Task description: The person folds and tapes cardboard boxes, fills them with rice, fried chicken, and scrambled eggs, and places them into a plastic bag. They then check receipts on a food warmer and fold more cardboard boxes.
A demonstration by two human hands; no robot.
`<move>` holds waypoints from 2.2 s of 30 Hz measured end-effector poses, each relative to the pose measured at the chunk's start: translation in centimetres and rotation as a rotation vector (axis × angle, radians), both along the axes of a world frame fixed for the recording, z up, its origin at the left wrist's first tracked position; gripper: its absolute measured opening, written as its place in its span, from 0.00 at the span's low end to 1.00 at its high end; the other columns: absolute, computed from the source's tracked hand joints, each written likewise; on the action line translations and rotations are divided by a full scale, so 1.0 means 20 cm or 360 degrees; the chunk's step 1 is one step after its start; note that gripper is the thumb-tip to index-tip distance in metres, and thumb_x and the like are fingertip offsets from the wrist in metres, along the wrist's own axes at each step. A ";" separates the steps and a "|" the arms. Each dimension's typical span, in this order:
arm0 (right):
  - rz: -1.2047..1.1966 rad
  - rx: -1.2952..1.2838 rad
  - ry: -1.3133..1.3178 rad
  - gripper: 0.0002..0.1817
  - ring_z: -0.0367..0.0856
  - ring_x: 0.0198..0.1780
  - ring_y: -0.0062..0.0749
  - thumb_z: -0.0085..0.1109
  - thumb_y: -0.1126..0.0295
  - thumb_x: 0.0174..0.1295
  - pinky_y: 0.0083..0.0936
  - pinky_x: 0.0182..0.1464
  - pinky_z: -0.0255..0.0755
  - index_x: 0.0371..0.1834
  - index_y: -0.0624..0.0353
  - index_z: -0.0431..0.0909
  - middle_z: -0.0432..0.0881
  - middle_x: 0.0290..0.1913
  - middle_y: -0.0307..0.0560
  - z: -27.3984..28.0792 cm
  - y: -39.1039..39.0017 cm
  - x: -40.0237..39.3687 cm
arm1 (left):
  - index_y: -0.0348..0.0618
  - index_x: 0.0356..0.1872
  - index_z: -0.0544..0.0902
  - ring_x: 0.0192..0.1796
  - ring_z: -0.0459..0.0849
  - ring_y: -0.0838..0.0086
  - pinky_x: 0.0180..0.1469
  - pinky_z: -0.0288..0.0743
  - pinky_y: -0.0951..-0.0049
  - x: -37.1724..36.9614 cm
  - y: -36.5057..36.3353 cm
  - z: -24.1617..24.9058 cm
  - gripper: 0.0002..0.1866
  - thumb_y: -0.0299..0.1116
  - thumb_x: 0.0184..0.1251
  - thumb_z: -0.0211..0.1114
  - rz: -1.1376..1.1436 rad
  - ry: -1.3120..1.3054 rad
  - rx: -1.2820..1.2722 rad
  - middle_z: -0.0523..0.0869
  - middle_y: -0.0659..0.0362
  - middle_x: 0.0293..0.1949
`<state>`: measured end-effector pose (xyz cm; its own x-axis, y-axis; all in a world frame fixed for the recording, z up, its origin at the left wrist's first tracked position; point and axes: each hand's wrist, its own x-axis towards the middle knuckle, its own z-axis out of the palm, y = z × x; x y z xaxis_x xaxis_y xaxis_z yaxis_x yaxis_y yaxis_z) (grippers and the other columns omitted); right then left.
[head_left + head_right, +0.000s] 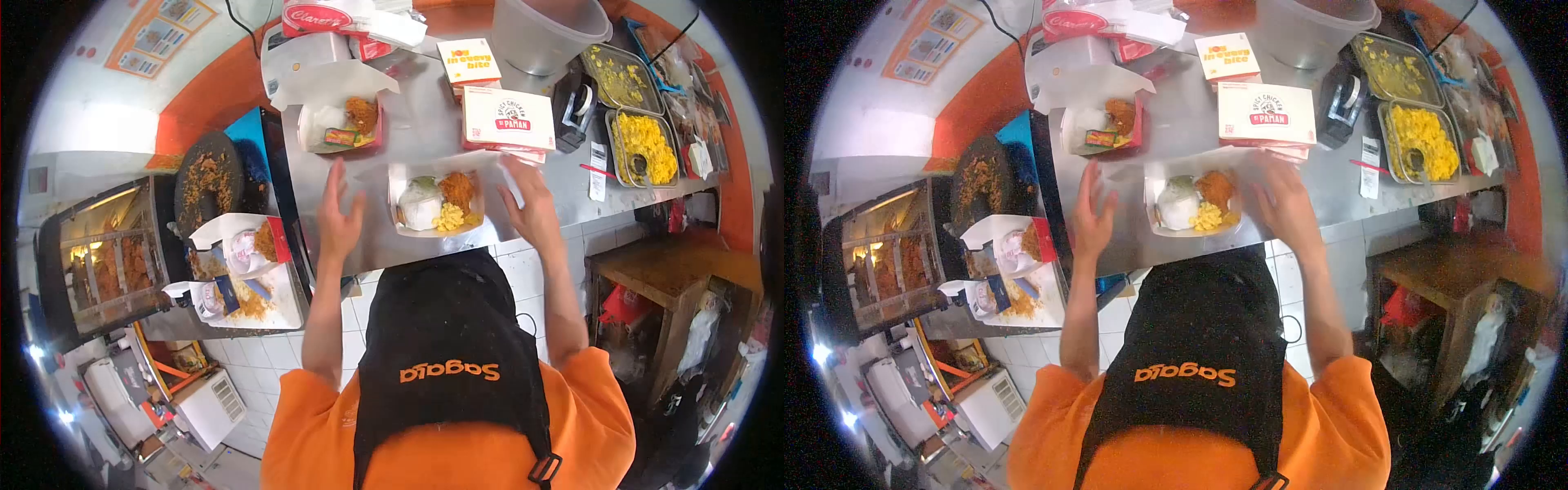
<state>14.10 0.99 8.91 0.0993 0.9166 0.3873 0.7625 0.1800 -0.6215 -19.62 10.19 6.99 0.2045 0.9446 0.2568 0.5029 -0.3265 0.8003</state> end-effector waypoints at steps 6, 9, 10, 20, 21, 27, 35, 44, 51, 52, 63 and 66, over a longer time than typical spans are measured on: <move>0.0216 -0.0010 -0.0262 0.30 0.78 0.63 0.55 0.68 0.81 0.61 0.44 0.64 0.73 0.69 0.58 0.75 0.81 0.60 0.57 0.13 0.17 0.06 | 0.43 0.69 0.79 0.53 0.87 0.55 0.57 0.79 0.59 0.00 0.13 0.08 0.28 0.19 0.66 0.64 -0.0574 0.0238 0.0053 0.89 0.48 0.55; 0.0648 -0.0165 -0.0157 0.26 0.84 0.51 0.47 0.69 0.79 0.61 0.39 0.55 0.77 0.65 0.59 0.78 0.84 0.49 0.53 0.04 0.21 0.12 | 0.38 0.64 0.82 0.47 0.88 0.59 0.53 0.80 0.62 0.00 0.12 0.13 0.24 0.19 0.66 0.64 -0.0667 0.0180 -0.0210 0.90 0.49 0.53; 0.0718 -0.0322 -0.0030 0.25 0.83 0.47 0.43 0.69 0.79 0.61 0.37 0.52 0.77 0.63 0.59 0.79 0.83 0.45 0.51 0.06 0.23 0.11 | 0.36 0.62 0.83 0.45 0.88 0.62 0.52 0.80 0.64 0.04 0.12 0.11 0.21 0.19 0.67 0.65 -0.0710 0.0156 -0.0292 0.90 0.49 0.51; -0.0128 -0.0375 0.0585 0.16 0.81 0.32 0.36 0.78 0.62 0.57 0.32 0.35 0.75 0.40 0.63 0.86 0.83 0.35 0.48 -0.08 0.32 -0.14 | 0.38 0.61 0.84 0.51 0.82 0.76 0.57 0.77 0.75 0.26 0.16 0.00 0.16 0.24 0.73 0.66 -0.0063 0.0093 -0.0726 0.89 0.56 0.53; -0.0175 -0.0333 0.0666 0.14 0.84 0.36 0.38 0.77 0.65 0.58 0.33 0.39 0.78 0.42 0.62 0.87 0.85 0.40 0.50 -0.08 0.29 -0.11 | 0.38 0.59 0.85 0.54 0.82 0.76 0.59 0.76 0.74 0.22 0.13 0.03 0.15 0.23 0.73 0.65 -0.0132 0.0026 -0.0724 0.88 0.56 0.56; 0.0685 -0.0652 0.0345 0.22 0.87 0.58 0.46 0.73 0.79 0.53 0.35 0.62 0.80 0.53 0.49 0.91 0.80 0.67 0.54 -0.10 0.06 0.14 | 0.40 0.61 0.85 0.67 0.80 0.73 0.69 0.74 0.72 -0.07 0.02 -0.13 0.20 0.15 0.72 0.59 -0.0630 0.0012 -0.0790 0.84 0.57 0.65; 0.0726 -0.1158 0.0867 0.25 0.89 0.55 0.36 0.69 0.78 0.62 0.31 0.61 0.81 0.65 0.54 0.82 0.89 0.58 0.49 -0.06 0.11 0.16 | 0.37 0.72 0.75 0.61 0.84 0.69 0.66 0.78 0.67 -0.02 0.07 -0.03 0.32 0.12 0.65 0.66 -0.0632 -0.0249 -0.1378 0.85 0.52 0.62; 0.0994 -0.0862 0.0276 0.31 0.82 0.63 0.52 0.70 0.69 0.63 0.43 0.65 0.77 0.72 0.48 0.75 0.81 0.66 0.56 -0.25 0.00 0.18 | 0.45 0.66 0.84 0.59 0.88 0.66 0.64 0.79 0.66 -0.09 0.03 -0.18 0.34 0.11 0.55 0.70 -0.0697 0.0175 -0.1149 0.88 0.50 0.60; 0.0838 -0.0538 -0.0426 0.30 0.79 0.64 0.51 0.68 0.62 0.60 0.42 0.64 0.76 0.68 0.55 0.79 0.79 0.66 0.59 -0.18 -0.02 0.10 | 0.49 0.68 0.82 0.74 0.73 0.50 0.73 0.69 0.51 0.01 0.07 0.00 0.42 0.30 0.44 0.82 -0.0956 0.1078 -0.0386 0.75 0.42 0.72; 0.0809 -0.0642 -0.0424 0.31 0.77 0.67 0.51 0.67 0.61 0.61 0.43 0.65 0.76 0.69 0.55 0.78 0.76 0.69 0.60 -0.08 0.00 0.06 | 0.48 0.71 0.79 0.78 0.68 0.46 0.74 0.66 0.48 0.06 0.06 0.08 0.47 0.35 0.40 0.85 -0.1061 0.1282 -0.0044 0.70 0.41 0.76; 0.0974 -0.0244 -0.0821 0.50 0.58 0.79 0.65 0.73 0.47 0.56 0.52 0.77 0.64 0.82 0.46 0.62 0.58 0.80 0.65 -0.34 0.09 0.00 | 0.34 0.80 0.55 0.79 0.54 0.33 0.77 0.58 0.40 0.35 -0.09 -0.05 0.60 0.46 0.50 0.81 -0.1319 0.1483 -0.0063 0.54 0.35 0.79; 0.1039 -0.0132 -0.0699 0.45 0.56 0.81 0.65 0.66 0.44 0.62 0.54 0.78 0.61 0.81 0.44 0.63 0.56 0.82 0.64 -0.34 0.05 0.05 | 0.35 0.80 0.56 0.78 0.53 0.29 0.77 0.54 0.34 0.39 -0.18 -0.08 0.57 0.54 0.57 0.76 -0.1204 0.1508 -0.0059 0.51 0.34 0.80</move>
